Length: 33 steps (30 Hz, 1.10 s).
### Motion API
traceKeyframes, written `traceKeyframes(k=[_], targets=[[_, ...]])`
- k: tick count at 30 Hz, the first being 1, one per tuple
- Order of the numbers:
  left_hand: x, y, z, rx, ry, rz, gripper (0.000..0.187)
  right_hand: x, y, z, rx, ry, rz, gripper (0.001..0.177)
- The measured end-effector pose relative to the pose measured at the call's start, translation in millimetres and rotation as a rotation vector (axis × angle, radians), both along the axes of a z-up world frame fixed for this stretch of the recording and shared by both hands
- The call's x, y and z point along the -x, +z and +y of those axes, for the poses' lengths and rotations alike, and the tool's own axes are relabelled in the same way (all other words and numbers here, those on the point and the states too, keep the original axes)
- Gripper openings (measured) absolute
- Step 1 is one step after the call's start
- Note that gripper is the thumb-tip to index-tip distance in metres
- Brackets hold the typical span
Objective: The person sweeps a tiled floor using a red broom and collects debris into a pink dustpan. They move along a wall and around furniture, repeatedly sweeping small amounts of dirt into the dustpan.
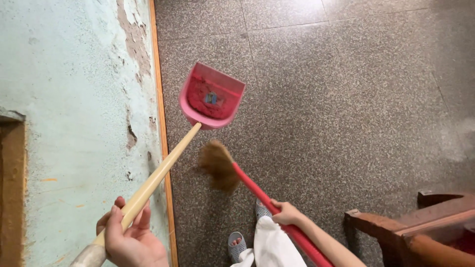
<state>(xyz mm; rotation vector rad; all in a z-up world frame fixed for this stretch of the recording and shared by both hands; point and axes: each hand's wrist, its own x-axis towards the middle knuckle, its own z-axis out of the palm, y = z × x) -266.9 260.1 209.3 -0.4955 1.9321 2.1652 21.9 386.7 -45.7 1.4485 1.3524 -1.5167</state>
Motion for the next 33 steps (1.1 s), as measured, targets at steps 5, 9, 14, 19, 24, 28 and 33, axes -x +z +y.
traceKeyframes(k=[5, 9, 14, 19, 24, 28, 33], targets=[[-4.2, -7.8, 50.4, 0.0, 0.073, -0.04, 0.01, -67.7, -11.3, 105.8, 0.013, -0.267, -0.01, 0.087], [-6.8, -17.1, 85.6, -0.022, 0.096, -0.065, 0.011, -142.2, -55.0, 162.1, -0.384, -0.114, -0.127, 0.084], [-9.4, -20.0, 115.8, -0.022, 0.093, -0.064, 0.014, -121.5, 90.4, 165.7, -0.323, -0.203, -0.133, 0.083], [-11.5, -19.3, 129.7, -0.104, 0.1, -0.075, 0.013, -90.4, 143.7, 144.4, 0.048, -0.349, -0.023, 0.093], [-11.7, -6.7, 138.0, -0.087, 0.106, -0.071, 0.013, -11.2, 97.6, 107.8, 0.239, -0.141, 0.145, 0.09], [-12.7, -9.1, 138.9, -0.092, 0.106, -0.068, 0.016, 51.1, 43.5, 72.8, 0.23, 0.056, 0.27, 0.09], [-16.3, -3.4, 149.7, -0.063, 0.154, -0.064, 0.013, 68.0, 3.8, 102.8, 0.17, 0.08, 0.167, 0.089]])
